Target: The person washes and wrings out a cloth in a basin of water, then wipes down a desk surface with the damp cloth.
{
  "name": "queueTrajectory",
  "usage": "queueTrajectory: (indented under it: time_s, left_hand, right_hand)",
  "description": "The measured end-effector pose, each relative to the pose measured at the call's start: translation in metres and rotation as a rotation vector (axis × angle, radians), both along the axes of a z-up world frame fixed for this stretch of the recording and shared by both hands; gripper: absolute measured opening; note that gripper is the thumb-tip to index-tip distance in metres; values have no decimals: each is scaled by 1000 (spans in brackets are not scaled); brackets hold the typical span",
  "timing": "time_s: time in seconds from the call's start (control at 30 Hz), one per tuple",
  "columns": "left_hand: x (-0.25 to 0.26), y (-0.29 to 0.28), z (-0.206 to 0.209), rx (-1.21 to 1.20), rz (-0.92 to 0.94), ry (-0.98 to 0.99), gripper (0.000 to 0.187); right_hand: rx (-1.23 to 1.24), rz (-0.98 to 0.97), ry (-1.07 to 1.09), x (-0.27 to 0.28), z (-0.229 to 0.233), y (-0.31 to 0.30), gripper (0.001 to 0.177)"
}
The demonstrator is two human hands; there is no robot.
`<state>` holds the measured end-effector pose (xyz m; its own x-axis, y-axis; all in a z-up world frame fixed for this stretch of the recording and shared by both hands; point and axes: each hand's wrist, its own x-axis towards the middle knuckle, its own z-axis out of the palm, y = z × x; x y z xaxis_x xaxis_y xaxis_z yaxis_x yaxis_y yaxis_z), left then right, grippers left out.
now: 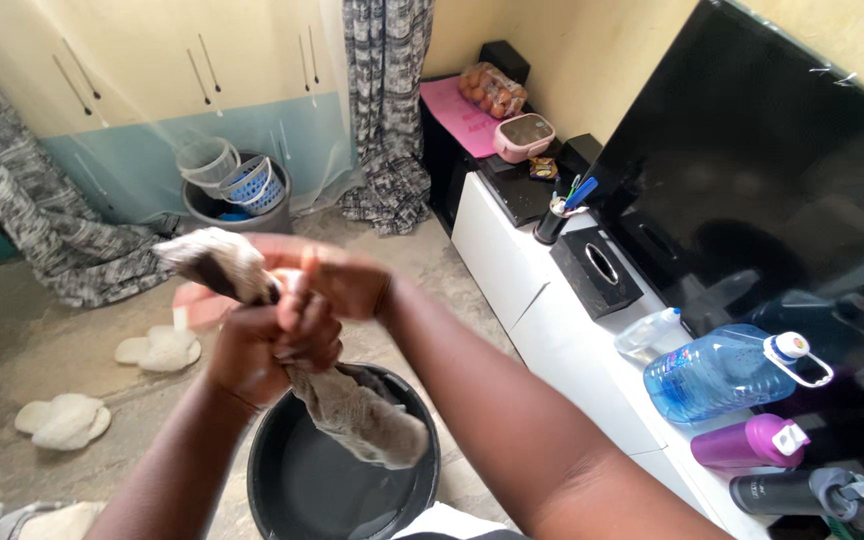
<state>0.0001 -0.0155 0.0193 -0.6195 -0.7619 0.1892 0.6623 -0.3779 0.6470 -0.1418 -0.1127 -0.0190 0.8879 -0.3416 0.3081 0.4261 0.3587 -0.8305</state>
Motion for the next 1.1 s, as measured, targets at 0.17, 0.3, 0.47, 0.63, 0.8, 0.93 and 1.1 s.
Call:
queueTrajectory:
  time_s: [0.17,0.3,0.47,0.63,0.8,0.93,1.1]
  left_hand:
    - [-1,-4,18,-58,-29,81,17]
    - [9,-3,27,-61,-11,37,16]
    - [18,-1,31,6,82,-165,16]
    - [20,3,6,182,336,-303,18]
    - [12,5,-43,330,636,-316,21]
    - [8,0,-90,629,911,-370,18]
    - [11,-11,-135,803,1178,-370,14]
  right_hand:
    - [407,130,-142,6,-110,6,69]
    - [619,176,166,2,-90,43,77]
    - [188,381,408,0,-25,76,73]
    - [-187,-89,908,23,-21,93,36]
    - [-616,-668,1084,45,-51,115,29]
    - [-802,-836,1466,49,-67,128,33]
    - [-893,-994,1393,48,-78,136,34]
